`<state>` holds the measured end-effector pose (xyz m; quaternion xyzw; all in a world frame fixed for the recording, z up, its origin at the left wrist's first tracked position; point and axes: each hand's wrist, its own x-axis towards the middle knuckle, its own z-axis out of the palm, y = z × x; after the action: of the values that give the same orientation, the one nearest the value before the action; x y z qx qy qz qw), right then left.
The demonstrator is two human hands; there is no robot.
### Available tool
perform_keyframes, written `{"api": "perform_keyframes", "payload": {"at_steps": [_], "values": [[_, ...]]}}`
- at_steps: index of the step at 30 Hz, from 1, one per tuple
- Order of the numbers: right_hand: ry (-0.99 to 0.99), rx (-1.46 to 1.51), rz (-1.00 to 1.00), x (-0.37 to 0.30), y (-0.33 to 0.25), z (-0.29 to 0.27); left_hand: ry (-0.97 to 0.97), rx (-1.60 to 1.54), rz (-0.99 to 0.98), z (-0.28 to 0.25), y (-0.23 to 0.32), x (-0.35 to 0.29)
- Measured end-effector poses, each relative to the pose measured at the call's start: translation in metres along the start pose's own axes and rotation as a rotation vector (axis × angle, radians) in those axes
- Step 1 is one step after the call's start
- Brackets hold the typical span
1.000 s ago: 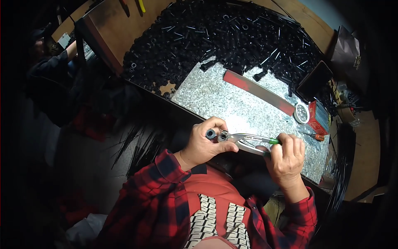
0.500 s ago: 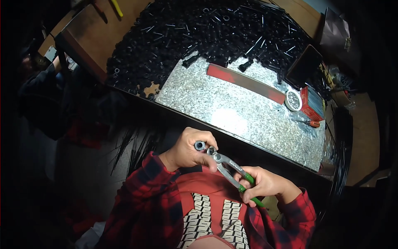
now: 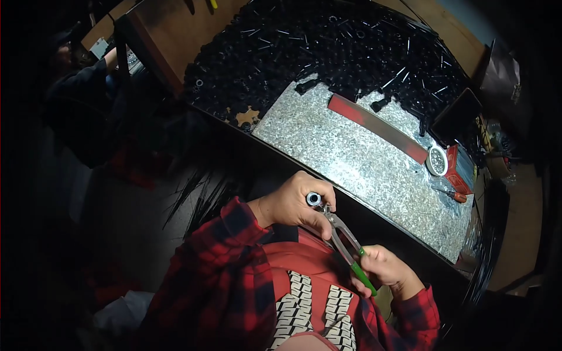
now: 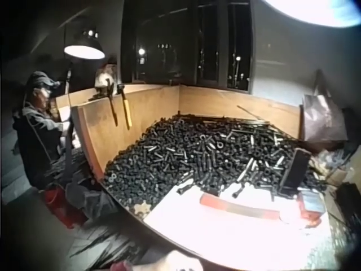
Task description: The recorder is grouping black metal rods and securing them into a circular metal component using pliers and a hand-turned wrench tool.
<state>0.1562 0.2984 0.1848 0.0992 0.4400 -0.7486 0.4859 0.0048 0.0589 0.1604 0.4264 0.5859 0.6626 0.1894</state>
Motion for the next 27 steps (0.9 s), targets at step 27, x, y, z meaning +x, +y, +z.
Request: {"api": "perform_keyframes", "payload": {"at_steps": [27], "values": [[0.616,-1.110,-0.392,0.034,-0.025,0.031,0.282,-0.081,0.000,0.010,-0.001,-0.008]]}}
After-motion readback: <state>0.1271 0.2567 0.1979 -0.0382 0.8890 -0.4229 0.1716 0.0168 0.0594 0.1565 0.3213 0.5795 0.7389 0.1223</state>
